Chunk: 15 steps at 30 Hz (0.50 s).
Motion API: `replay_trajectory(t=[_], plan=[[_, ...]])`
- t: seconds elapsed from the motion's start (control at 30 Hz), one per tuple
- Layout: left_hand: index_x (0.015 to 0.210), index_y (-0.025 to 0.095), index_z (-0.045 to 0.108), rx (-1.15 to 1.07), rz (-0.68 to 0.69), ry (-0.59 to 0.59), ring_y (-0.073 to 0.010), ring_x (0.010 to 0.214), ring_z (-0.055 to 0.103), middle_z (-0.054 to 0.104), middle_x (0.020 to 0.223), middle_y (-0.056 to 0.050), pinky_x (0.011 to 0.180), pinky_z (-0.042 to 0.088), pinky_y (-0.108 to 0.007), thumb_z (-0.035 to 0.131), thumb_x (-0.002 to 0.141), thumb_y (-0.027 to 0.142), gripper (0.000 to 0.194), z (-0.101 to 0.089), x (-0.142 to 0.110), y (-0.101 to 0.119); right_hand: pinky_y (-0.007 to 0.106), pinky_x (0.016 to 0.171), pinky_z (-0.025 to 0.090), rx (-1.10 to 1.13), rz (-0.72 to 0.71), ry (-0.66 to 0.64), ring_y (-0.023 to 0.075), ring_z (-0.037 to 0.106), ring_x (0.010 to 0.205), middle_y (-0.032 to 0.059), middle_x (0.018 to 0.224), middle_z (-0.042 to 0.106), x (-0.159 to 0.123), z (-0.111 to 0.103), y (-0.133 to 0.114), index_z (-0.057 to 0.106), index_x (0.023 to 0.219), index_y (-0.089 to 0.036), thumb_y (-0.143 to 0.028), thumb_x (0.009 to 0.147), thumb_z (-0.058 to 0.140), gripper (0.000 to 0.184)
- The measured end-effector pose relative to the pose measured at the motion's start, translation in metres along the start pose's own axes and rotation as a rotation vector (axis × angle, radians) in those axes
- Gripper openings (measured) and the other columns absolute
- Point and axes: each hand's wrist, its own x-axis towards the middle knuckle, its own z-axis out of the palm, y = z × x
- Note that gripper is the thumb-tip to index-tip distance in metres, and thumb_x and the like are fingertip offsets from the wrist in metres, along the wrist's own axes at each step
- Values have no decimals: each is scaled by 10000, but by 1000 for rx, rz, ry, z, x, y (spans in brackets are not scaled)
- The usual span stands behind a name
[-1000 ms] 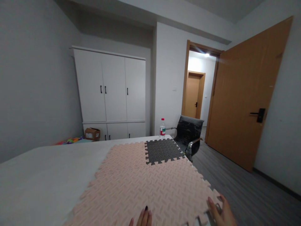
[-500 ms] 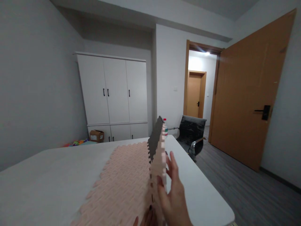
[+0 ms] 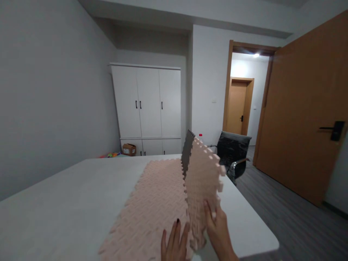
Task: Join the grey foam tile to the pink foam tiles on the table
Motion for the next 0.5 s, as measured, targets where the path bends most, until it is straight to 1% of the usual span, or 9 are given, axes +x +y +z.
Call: replay_trajectory(t=[0.07, 0.13, 0.2, 0.23, 0.3, 0.37, 0.43, 0.5], plan=[[1316, 289, 382, -43, 5, -104, -215, 1310, 317, 351, 1414, -33, 1094, 178, -487, 489, 715, 177, 621, -13, -1, 4, 310, 848, 472, 9, 52, 71, 222, 604, 988, 123, 1028, 661, 10, -20, 12, 591, 1063, -142, -433, 829, 444, 401], [1347, 237, 333, -110, 26, -190, -243, 1344, 233, 269, 1449, -67, 1105, 109, -495, 582, 629, 268, 761, -25, -1, 6, 328, 841, 470, -2, 71, 172, 235, 607, 964, 131, 999, 665, 28, -43, 23, 596, 1042, -127, -463, 794, 477, 434], [1357, 213, 316, -168, 47, -233, -261, 1358, 184, 223, 1464, -92, 1105, 70, -501, 615, 571, 326, 849, -33, -2, 6, 349, 789, 483, -29, 96, 278, 246, 622, 870, 132, 922, 674, 55, -71, 31, 589, 1052, -97, -488, 758, 495, 498], [1356, 205, 320, -182, 54, -234, -267, 1358, 181, 217, 1464, -103, 1102, 69, -506, 617, 561, 342, 860, -34, -2, 6, 356, 769, 483, -54, 102, 307, 248, 622, 827, 128, 882, 673, 71, -85, 32, 582, 1064, -80, -498, 743, 502, 533], [1345, 193, 349, -165, 68, -203, -281, 1349, 210, 239, 1455, -120, 1092, 99, -520, 615, 552, 337, 849, -30, -3, 5, 356, 783, 468, -100, 66, 309, 252, 609, 862, 129, 895, 665, 108, -111, 28, 565, 1101, -59, -499, 723, 518, 582], [1327, 196, 387, -104, 67, -150, -287, 1331, 258, 277, 1440, -121, 1081, 139, -531, 609, 541, 267, 820, -20, -3, 4, 354, 830, 442, -135, -5, 319, 254, 579, 964, 134, 981, 650, 145, -133, 16, 557, 1128, -64, -477, 703, 549, 592], [1314, 215, 407, -43, 67, -97, -274, 1317, 295, 308, 1428, -102, 1073, 170, -535, 566, 540, 165, 792, -8, -2, 2, 357, 856, 421, -171, -82, 349, 259, 556, 1023, 144, 1051, 631, 177, -149, -1, 573, 1116, -71, -437, 685, 587, 566], [1309, 232, 412, -5, 69, -53, -255, 1308, 318, 325, 1420, -84, 1066, 194, -538, 514, 534, 92, 795, 2, -1, 0, 345, 828, 418, -223, -160, 382, 256, 572, 991, 158, 1034, 636, 204, -162, -19, 606, 1064, -49, -392, 685, 605, 511]])
